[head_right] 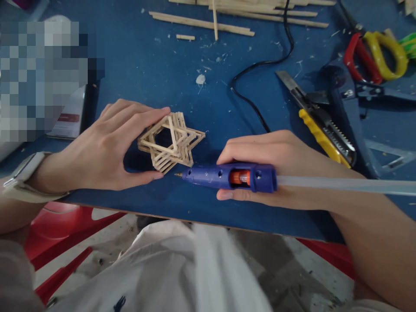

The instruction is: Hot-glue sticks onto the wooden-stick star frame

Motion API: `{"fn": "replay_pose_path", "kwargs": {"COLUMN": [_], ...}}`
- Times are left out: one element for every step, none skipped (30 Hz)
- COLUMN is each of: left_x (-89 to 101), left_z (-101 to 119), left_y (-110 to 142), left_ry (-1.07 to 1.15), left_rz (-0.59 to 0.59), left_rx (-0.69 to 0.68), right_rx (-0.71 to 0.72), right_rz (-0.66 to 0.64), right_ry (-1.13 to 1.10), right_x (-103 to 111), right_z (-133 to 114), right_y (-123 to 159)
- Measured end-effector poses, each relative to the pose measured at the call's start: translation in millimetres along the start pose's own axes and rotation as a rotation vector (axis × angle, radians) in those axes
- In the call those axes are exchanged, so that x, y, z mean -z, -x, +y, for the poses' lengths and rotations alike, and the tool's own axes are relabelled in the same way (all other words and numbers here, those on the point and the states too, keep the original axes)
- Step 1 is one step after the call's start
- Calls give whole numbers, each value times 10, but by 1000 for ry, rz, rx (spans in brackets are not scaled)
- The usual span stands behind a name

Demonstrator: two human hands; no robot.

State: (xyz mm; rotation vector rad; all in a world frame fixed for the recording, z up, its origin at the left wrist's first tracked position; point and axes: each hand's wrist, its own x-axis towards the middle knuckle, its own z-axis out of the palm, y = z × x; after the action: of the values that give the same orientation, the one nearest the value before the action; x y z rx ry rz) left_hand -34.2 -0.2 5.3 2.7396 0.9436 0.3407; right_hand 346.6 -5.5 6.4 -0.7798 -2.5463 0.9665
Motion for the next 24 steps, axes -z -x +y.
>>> {"fn": "replay_pose_path", "kwargs": {"left_x": [2, 4, 6, 8, 9, 10, 12, 13, 15, 17, 20, 24, 28, 32, 35, 38, 40, 41, 41, 41, 40, 40, 39, 38], "left_z": [3, 5, 6, 6, 4, 1, -3, -6, -9, -11, -12, -12, -11, -10, -9, -8, -8, -8, -10, -12, -14, -17, -20, -24], "left_y": [-1, -2, -3, -3, -3, -3, -3, -3, -2, -2, -2, -3, -3, -4, -4, -4, -4, -4, -3, -2, -2, -3, -4, -6], "left_ry": [-3, -6, -8, -9, -10, -8, -5, -1, 1, 0, -1, -3, -3, 0, 3, 7, 11, 13, 15, 16, 18, 20, 23, 26], "left_rz": [-1, 0, 0, -1, 0, -2, -3, -4, -4, -2, -3, -6, -9, -14, -19, -24, -26, -29, -33, -37, -40, -41, -42, -41], "left_rx": [-4, -9, -10, -8, -8, -7, -12, -18, -23, -26, -22, -16, -10, -3, 1, 6, 11, 15, 19, 23, 27, 31, 33, 32], "right_rx": [1, 4, 6, 10, 12, 12, 13, 14, 17, 22, 25, 30, 33, 39, 42, 46, 53, 61, 63, 65, 57, 50, 37, 23], "right_rz": [2, 2, 2, 2, 1, 0, 0, 0, 2, 5, 10, 12, 13, 18, 12, 12, 14, 20, 25, 27, 25, 31, 27, 29], "right_ry": [-1, 0, 2, 4, 5, 7, 9, 12, 17, 26, 38, 52, 67, 82, 97, 109, 117, 121, 124, 124, 126, 125, 121, 113], "right_x": [-1, 0, 2, 5, 8, 10, 12, 12, 11, 10, 8, 6, 4, 3, 2, 2, 2, 2, 2, 3, 3, 1, -3, -10], "right_z": [-3, -6, -7, -7, -5, -1, 4, 8, 11, 12, 10, 4, -5, -16, -28, -40, -50, -57, -61, -63, -64, -65, -69, -76], "right_y": [0, -1, -2, -4, -6, -7, -8, -7, -5, -3, 1, 4, 6, 6, 3, -3, -13, -24, -36, -48, -56, -60, -57, -45]}}
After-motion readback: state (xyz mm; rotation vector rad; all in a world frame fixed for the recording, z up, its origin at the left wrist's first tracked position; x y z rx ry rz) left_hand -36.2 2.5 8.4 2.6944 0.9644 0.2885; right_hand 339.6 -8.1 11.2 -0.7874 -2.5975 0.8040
